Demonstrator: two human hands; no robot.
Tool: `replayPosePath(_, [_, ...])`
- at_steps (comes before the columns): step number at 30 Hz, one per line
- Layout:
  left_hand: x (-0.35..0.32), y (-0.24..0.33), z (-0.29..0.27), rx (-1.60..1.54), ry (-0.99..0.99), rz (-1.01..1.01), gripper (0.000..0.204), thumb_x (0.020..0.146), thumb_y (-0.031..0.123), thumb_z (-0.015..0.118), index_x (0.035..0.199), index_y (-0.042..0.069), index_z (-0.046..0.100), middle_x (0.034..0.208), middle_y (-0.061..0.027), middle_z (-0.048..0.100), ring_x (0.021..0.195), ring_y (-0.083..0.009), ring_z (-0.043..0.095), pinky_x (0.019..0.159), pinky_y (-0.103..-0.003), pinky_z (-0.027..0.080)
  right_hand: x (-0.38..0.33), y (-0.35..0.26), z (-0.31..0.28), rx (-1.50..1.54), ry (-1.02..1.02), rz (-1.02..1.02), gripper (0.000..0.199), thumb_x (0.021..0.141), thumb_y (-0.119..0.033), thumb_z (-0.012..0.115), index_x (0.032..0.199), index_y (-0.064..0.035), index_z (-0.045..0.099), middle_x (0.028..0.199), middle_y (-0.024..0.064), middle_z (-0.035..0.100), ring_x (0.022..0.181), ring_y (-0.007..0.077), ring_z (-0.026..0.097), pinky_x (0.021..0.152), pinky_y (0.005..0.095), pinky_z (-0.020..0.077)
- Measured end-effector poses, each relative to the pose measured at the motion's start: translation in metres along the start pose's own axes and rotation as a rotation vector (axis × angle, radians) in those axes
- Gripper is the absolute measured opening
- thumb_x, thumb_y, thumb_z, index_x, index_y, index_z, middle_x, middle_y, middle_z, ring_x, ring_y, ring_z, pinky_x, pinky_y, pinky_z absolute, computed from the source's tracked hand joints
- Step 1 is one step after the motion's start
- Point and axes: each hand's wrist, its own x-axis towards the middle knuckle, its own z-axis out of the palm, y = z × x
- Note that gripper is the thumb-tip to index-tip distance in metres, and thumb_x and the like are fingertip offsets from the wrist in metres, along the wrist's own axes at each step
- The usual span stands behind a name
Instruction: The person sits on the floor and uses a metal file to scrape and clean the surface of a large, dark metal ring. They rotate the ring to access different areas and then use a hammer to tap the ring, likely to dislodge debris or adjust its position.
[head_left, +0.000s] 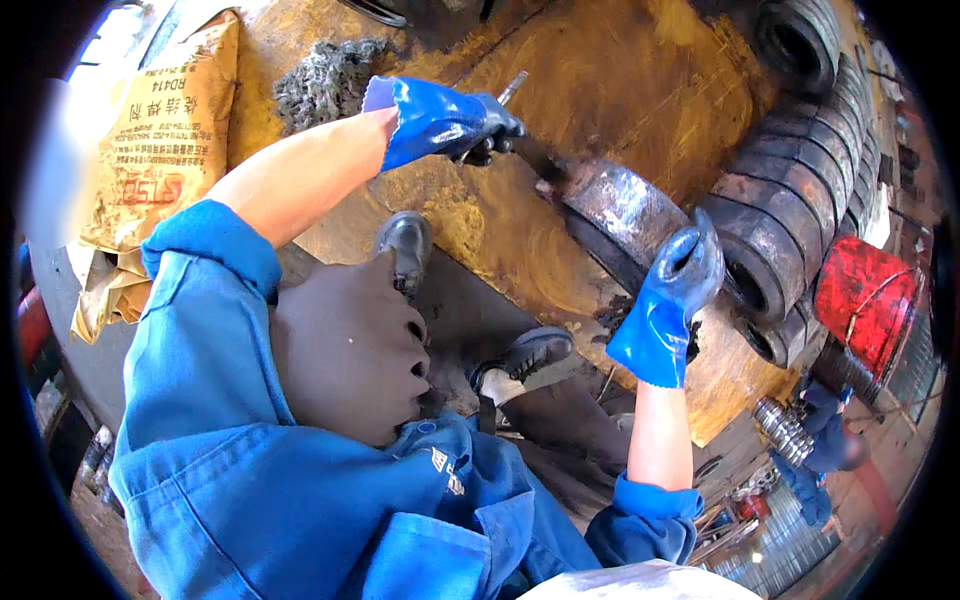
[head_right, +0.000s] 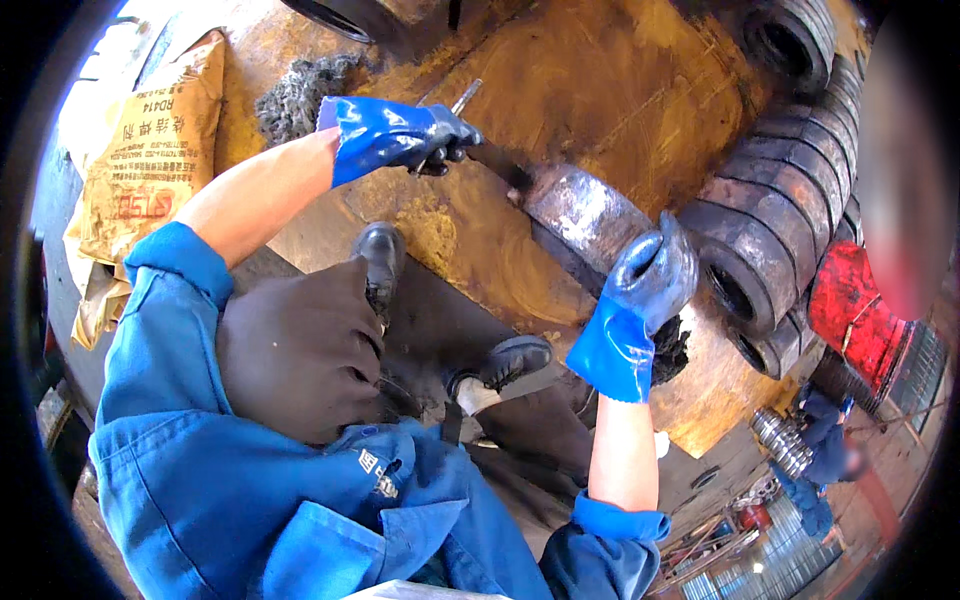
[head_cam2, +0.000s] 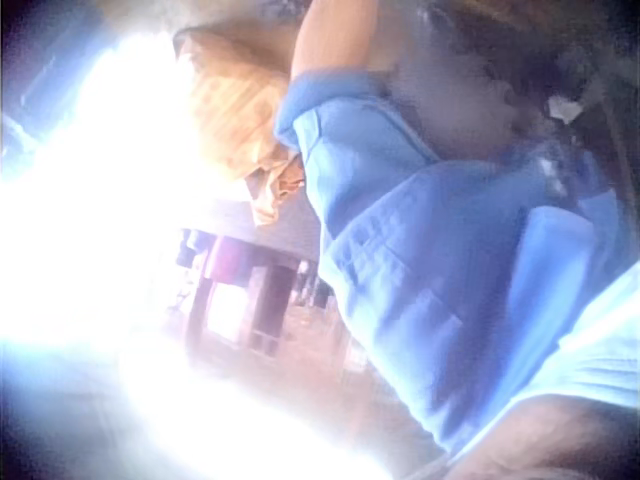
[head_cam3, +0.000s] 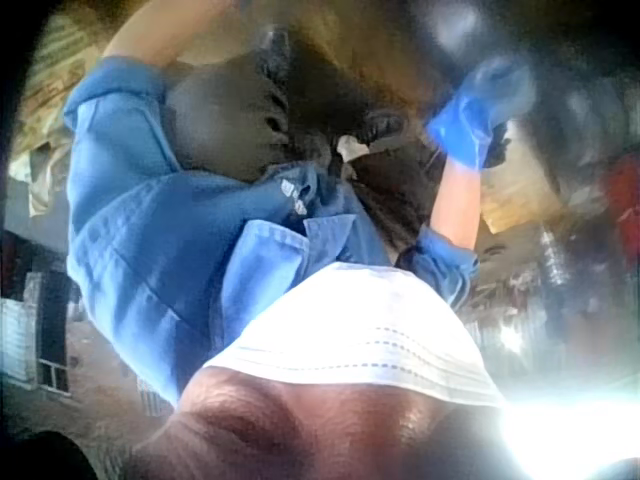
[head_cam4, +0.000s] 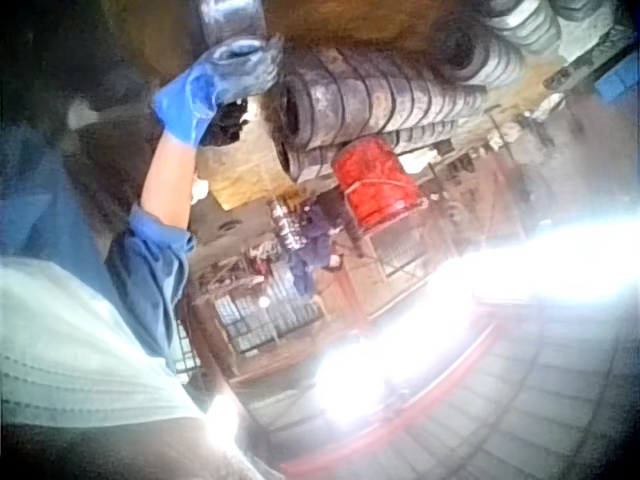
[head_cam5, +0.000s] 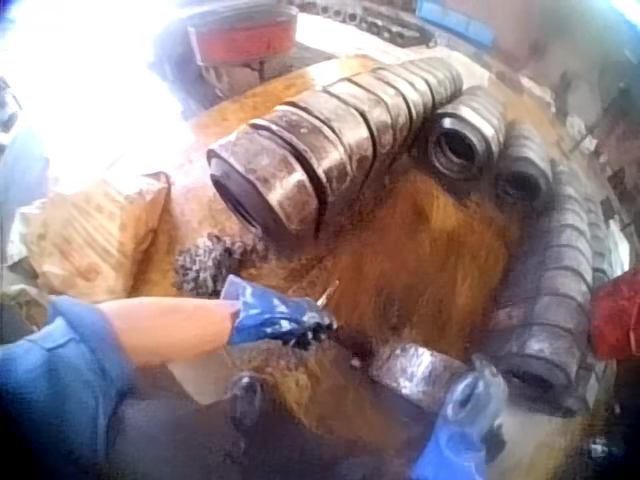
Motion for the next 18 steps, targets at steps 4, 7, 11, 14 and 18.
replayPosePath(4, [-0.069,0.038,-0.004,0.127,-0.068,0.038,0.027,0.102,0.04,0.061,0.107,0.015,0.068,0.068,0.0011,0.056,0.054,-0.0121,0.052,0.042,-0.031,0.037,-0.007,0.009,0.002,0.011,-0.005,0.038,0.025,0.098,-0.01,0.058,0.116,0.0006,0.072,0.106,0.0218,0.074,0.094,0.0397,0.072,0.088,0.0482,0.0565])
replayPosePath(7, [-0.06,0.034,0.003,0.141,-0.043,0.036,0.028,0.102,0.041,0.059,0.102,0.015,0.067,0.069,0.0023,0.056,0.054,-0.0115,0.053,0.043,-0.029,0.035,-0.006,0.003,0.001,0.0,0.011,0.018,0.024,0.098,-0.008,0.058,0.115,0.0006,0.071,0.106,0.0218,0.074,0.093,0.0402,0.071,0.086,0.0493,0.0562])
replayPosePath(11, [-0.026,0.02,0.006,0.031,-0.036,0.114,0.028,0.101,0.042,0.062,0.102,0.015,0.068,0.07,0.0039,0.058,0.053,-0.011,0.052,0.045,-0.032,0.036,0.0,0.0,0.001,0.048,0.004,-0.02,0.023,0.097,-0.008,0.058,0.115,0.0013,0.07,0.105,0.0225,0.073,0.095,0.0406,0.071,0.085,0.0497,0.0563])
replayPosePath(14, [-0.041,0.034,-0.005,0.077,-0.03,0.063,0.029,0.102,0.043,0.062,0.108,0.016,0.069,0.066,0.0034,0.055,0.052,-0.0113,0.05,0.045,-0.031,0.035,-0.004,0.005,-0.001,0.037,0.022,-0.02,0.024,0.097,-0.009,0.057,0.115,0.0013,0.071,0.105,0.0233,0.073,0.094,0.0412,0.071,0.086,0.0496,0.0562])
replayPosePath(18, [-0.058,0.043,-0.013,0.042,-0.131,0.111,0.033,0.102,0.044,0.061,0.117,0.016,0.068,0.066,0.0026,0.054,0.053,-0.0116,0.051,0.042,-0.028,0.033,0.002,-0.001,0.001,0.029,-0.024,0.062,0.026,0.098,-0.01,0.056,0.115,0.0013,0.071,0.106,0.0234,0.073,0.096,0.0416,0.071,0.089,0.0494,0.0558])
